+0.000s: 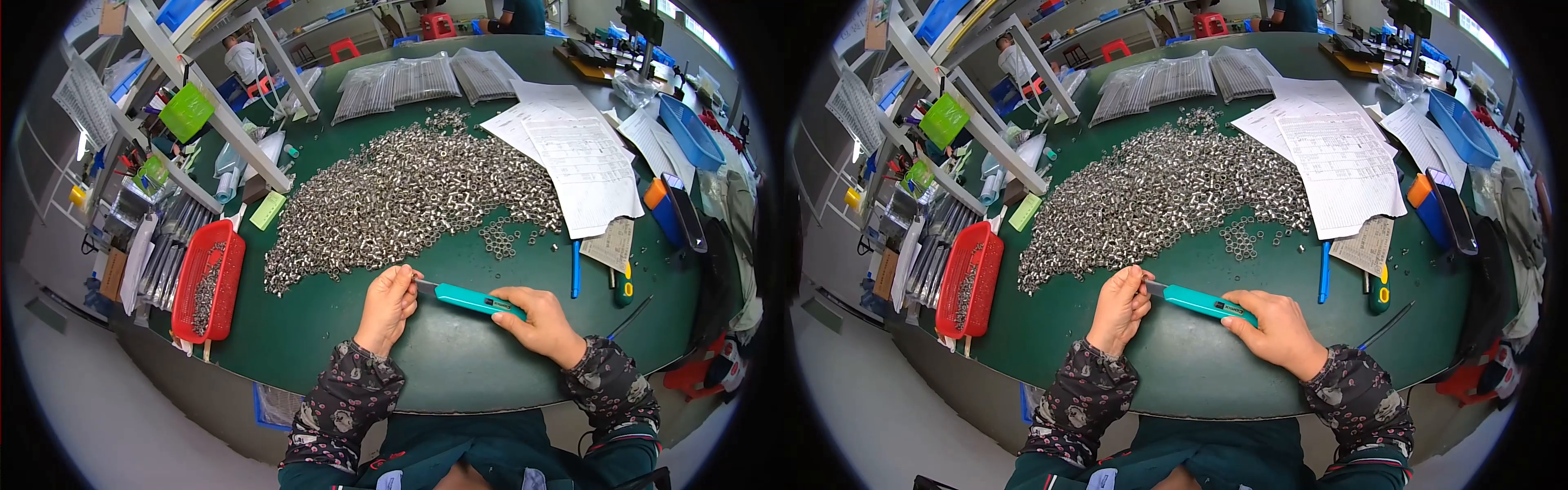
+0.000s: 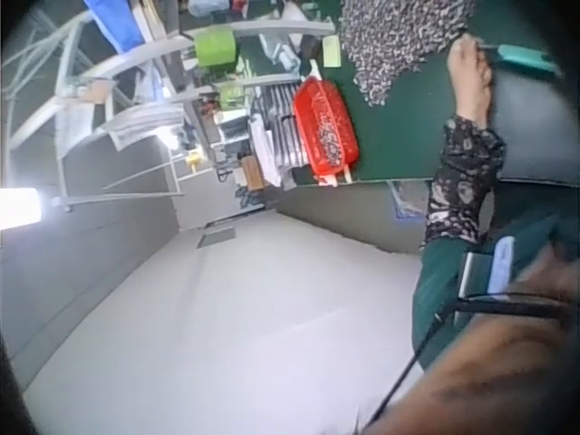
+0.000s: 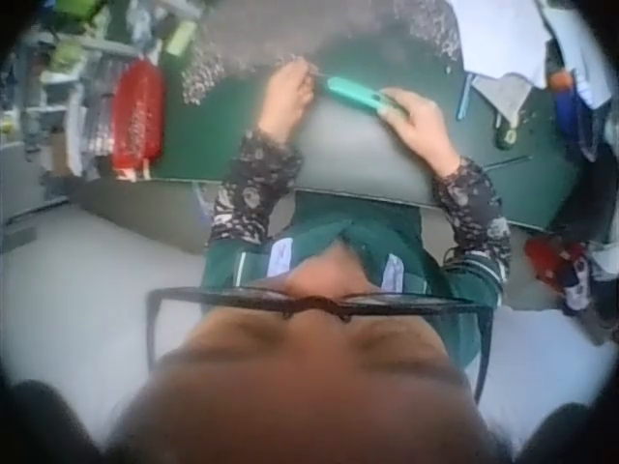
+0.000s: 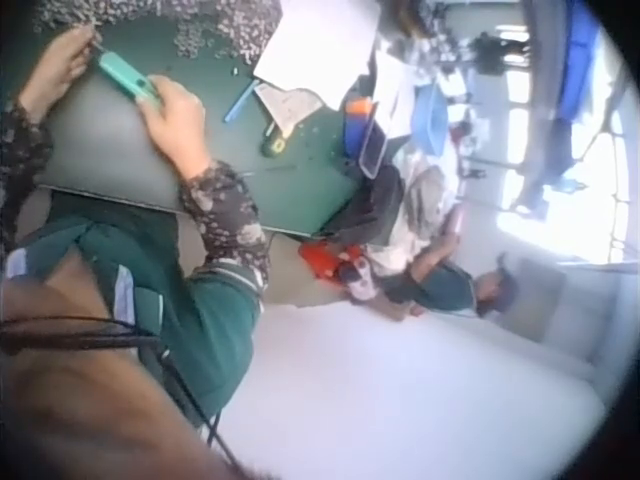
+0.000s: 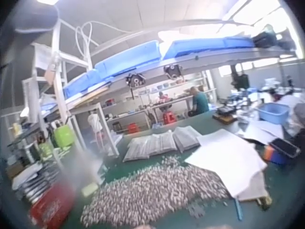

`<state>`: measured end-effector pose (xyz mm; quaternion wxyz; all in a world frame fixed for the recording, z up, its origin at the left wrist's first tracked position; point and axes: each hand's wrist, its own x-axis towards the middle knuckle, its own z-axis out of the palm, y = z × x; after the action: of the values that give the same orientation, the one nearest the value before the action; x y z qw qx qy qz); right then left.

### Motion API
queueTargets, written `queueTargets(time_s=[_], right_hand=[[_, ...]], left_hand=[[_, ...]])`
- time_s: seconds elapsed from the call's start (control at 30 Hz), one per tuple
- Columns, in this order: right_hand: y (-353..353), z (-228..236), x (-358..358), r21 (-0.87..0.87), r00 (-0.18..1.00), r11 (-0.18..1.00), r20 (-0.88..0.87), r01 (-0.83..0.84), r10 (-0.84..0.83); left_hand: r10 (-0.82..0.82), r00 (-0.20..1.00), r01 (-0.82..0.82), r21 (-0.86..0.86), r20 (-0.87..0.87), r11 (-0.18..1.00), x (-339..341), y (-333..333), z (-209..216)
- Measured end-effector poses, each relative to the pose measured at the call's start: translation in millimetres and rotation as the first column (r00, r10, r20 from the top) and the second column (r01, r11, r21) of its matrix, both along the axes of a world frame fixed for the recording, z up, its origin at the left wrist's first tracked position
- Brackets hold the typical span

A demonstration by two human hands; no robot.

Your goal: Using a utility knife to clean or separate small metal components on a workbench.

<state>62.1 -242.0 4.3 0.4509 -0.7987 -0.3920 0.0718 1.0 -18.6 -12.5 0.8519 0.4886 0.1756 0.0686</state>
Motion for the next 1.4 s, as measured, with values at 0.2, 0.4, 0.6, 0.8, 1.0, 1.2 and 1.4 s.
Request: queueTargets(time_s=[0.2, 0.4, 0.6, 0.8, 1.0, 1.2, 1.4], right_hand=[[0.6, 4.8, -4.3, -0.038, 0.977, 0.997, 0.206, 0.064, -0.055], [-2.1, 2.9, 4.1, 0.112, 0.903, 0.973, 0.364, 0.200, -0.227], [-5.1, -2.2, 11.9, 0.301, 0.958, 0.926, 0.098, 0.229, -0.269], [-15.6, 1.2, 23.4, 0.464, 0.852, 0.778, -0.496, 0.424, -0.169], [-16.0, 6.1, 23.4, 0.514, 0.817, 0.718, -0.562, 0.469, -0.131], [-16.5, 1.2, 24.6, 0.529, 0.838, 0.727, -0.532, 0.439, -0.119], [-13.2, 1.9, 23.1, 0.559, 0.856, 0.725, -0.510, 0.403, -0.083]], left_hand=[[0.003, 1.000, -0.003, 0.049, -0.007, 0.999, -0.4, 1.2, -4.1], [-0.005, 1.000, 0.005, 0.001, -0.026, 1.000, -1.3, 3.1, -3.1], [-0.011, 1.000, 0.013, 0.049, -0.029, 0.999, -2.5, -2.2, -1.1], [-0.177, 0.981, 0.192, -0.232, 0.082, 0.954, 11.9, -14.2, 17.7], [-0.306, 0.936, 0.347, 0.315, -0.175, 0.883, 48.2, -44.7, 32.7], [-0.268, 0.960, 0.086, 0.996, -0.080, 0.010, 80.4, -77.7, 17.2], [-0.290, 0.956, 0.009, 0.994, -0.041, -0.109, 86.0, -81.8, 4.9]])
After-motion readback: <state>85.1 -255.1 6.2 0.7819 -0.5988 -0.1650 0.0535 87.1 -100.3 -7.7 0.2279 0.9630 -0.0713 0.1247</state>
